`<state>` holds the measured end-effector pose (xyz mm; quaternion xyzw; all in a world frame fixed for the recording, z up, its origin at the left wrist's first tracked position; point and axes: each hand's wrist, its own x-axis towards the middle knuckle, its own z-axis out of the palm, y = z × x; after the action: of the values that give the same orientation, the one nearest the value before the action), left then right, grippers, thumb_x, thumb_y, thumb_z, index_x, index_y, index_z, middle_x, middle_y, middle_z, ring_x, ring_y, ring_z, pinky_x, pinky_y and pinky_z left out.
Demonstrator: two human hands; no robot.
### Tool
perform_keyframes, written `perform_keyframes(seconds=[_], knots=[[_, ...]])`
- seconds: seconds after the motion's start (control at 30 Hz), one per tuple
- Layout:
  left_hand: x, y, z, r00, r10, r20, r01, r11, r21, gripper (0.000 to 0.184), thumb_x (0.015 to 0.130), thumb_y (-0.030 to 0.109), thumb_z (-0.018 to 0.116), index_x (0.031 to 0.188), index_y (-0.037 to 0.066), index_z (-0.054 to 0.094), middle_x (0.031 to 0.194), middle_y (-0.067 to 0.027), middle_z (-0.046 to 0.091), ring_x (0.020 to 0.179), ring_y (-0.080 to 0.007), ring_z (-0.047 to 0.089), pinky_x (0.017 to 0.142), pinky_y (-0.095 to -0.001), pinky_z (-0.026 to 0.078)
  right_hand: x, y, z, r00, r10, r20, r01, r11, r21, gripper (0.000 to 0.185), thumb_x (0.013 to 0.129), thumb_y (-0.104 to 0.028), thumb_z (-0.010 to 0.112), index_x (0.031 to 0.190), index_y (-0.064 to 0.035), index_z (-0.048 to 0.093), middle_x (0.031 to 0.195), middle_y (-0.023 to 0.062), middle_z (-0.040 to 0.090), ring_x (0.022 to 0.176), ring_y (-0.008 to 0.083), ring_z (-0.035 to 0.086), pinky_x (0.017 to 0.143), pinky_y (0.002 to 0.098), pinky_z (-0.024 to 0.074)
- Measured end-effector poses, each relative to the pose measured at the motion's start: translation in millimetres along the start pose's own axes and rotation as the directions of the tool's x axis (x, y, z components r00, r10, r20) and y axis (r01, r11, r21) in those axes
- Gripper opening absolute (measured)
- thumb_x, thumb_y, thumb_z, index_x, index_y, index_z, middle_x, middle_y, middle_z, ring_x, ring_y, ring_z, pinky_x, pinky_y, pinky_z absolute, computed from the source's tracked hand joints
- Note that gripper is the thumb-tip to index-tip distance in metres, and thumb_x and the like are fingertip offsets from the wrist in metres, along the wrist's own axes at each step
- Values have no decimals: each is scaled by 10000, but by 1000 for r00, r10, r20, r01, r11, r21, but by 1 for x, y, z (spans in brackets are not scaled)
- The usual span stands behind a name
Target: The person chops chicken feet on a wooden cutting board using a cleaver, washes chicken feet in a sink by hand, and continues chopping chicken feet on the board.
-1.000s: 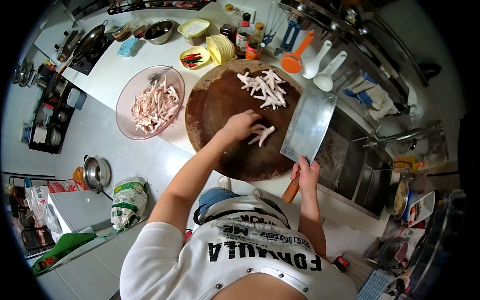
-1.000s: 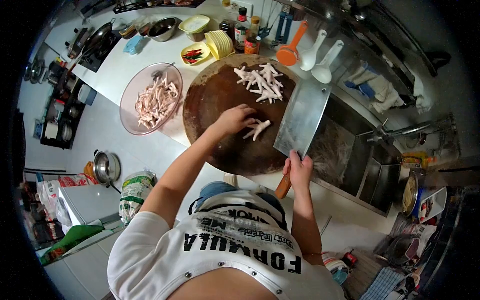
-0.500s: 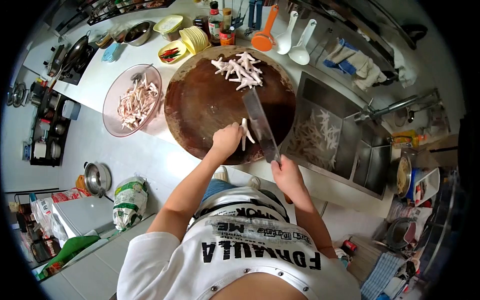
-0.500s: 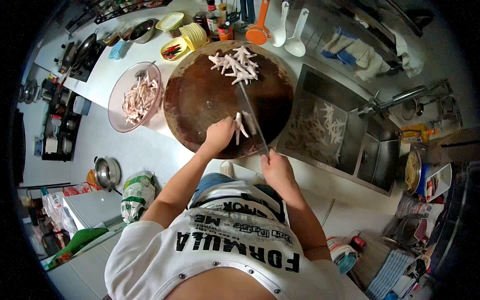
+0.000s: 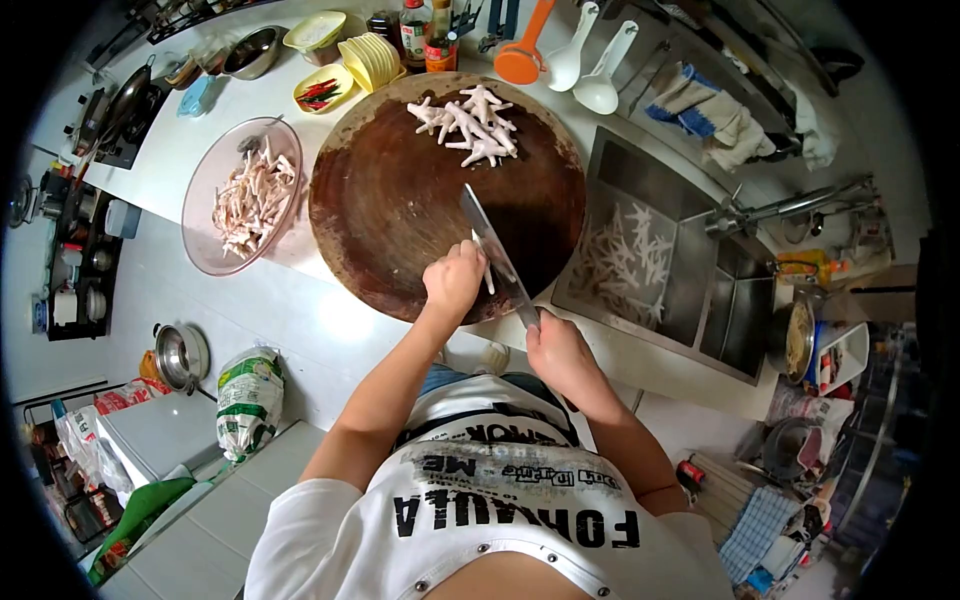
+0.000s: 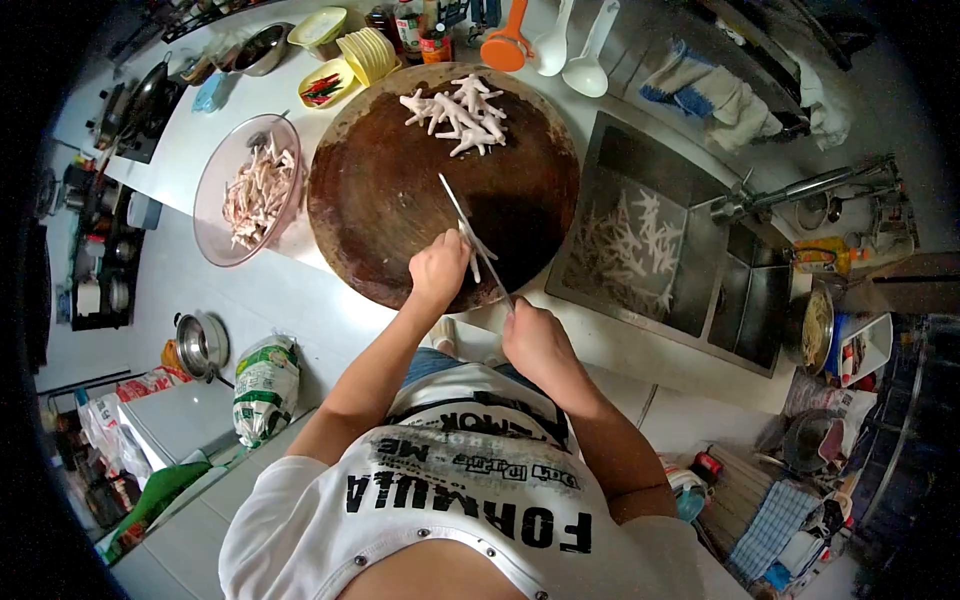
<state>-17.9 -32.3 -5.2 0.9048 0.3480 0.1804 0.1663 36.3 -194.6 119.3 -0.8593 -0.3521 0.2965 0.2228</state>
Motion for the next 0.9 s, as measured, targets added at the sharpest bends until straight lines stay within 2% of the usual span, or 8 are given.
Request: perform_keyframes(seconds=[0.07, 0.2, 0.3, 0.47, 0.6, 0.7, 0.83, 0.9], knots=[[1, -1, -1, 997, -36, 65, 37, 999, -21, 201, 851, 259, 502, 780, 71, 507, 734, -133, 612, 615, -330, 606, 530, -434, 479, 4, -1, 3, 999, 27, 26, -26, 999, -44, 189, 841, -156, 480, 856, 26, 530, 745, 263, 582, 742, 439, 566, 652, 476, 456], [4, -2, 0, 998, -25, 57, 29, 998, -60, 199, 850, 258, 503, 782, 71, 509, 737, -135, 613, 617, -331, 607, 531, -432, 480, 14, -5, 2, 997, 63, 51, -57, 993, -104, 187, 841, -150, 478, 871, 25, 536, 761, 264, 586, 755, 439, 569, 657, 479, 458], [5, -3, 1, 994, -54, 92, 58, 997, -42, 192, 850, 254, 501, 794, 72, 521, 737, -136, 615, 621, -327, 613, 539, -428, 485, 20, -7, 1, 999, 5, 51, 1, 994, -108, 193, 822, -125, 478, 834, 57, 540, 727, 274, 590, 715, 427, 591, 662, 470, 480], [14, -4, -1, 989, 31, 141, -36, 999, 35, 220, 832, 281, 518, 751, 76, 521, 706, -113, 624, 562, -286, 623, 480, -393, 491, 25, -10, -9, 995, 46, 91, -17, 956, -291, 196, 847, -141, 469, 901, 29, 548, 747, 261, 591, 743, 432, 577, 667, 489, 460], [19, 2, -2, 998, 34, 48, -34, 999, -17, 220, 828, 276, 523, 737, 75, 525, 662, -103, 616, 529, -270, 618, 457, -376, 488, 31, -9, -31, 991, 32, 130, -7, 982, -186, 207, 845, -145, 473, 877, 40, 561, 759, 276, 585, 749, 437, 574, 685, 488, 460], [20, 1, 1, 991, -17, 130, 23, 999, -40, 222, 847, 273, 509, 782, 61, 526, 696, -131, 610, 585, -319, 613, 506, -415, 492, 38, -7, -38, 986, 48, 162, -23, 987, -157, 205, 842, -143, 474, 874, 37, 566, 751, 278, 582, 755, 441, 570, 695, 486, 459], [21, 1, 4, 993, -30, 111, 34, 999, -41, 237, 846, 282, 514, 760, 61, 522, 692, -128, 609, 579, -314, 612, 500, -407, 490, 44, -5, -41, 982, 36, 186, -4, 985, -172, 208, 843, -147, 472, 870, 36, 566, 747, 278, 581, 763, 443, 568, 699, 483, 458], [20, 0, 3, 996, -14, 91, 20, 998, -60, 248, 845, 285, 517, 741, 60, 522, 687, -126, 608, 573, -308, 611, 493, -400, 488, 49, -7, -43, 981, -28, 191, 67, 977, -203, 192, 845, -119, 471, 831, 59, 541, 702, 279, 573, 702, 436, 583, 638, 487, 468]])
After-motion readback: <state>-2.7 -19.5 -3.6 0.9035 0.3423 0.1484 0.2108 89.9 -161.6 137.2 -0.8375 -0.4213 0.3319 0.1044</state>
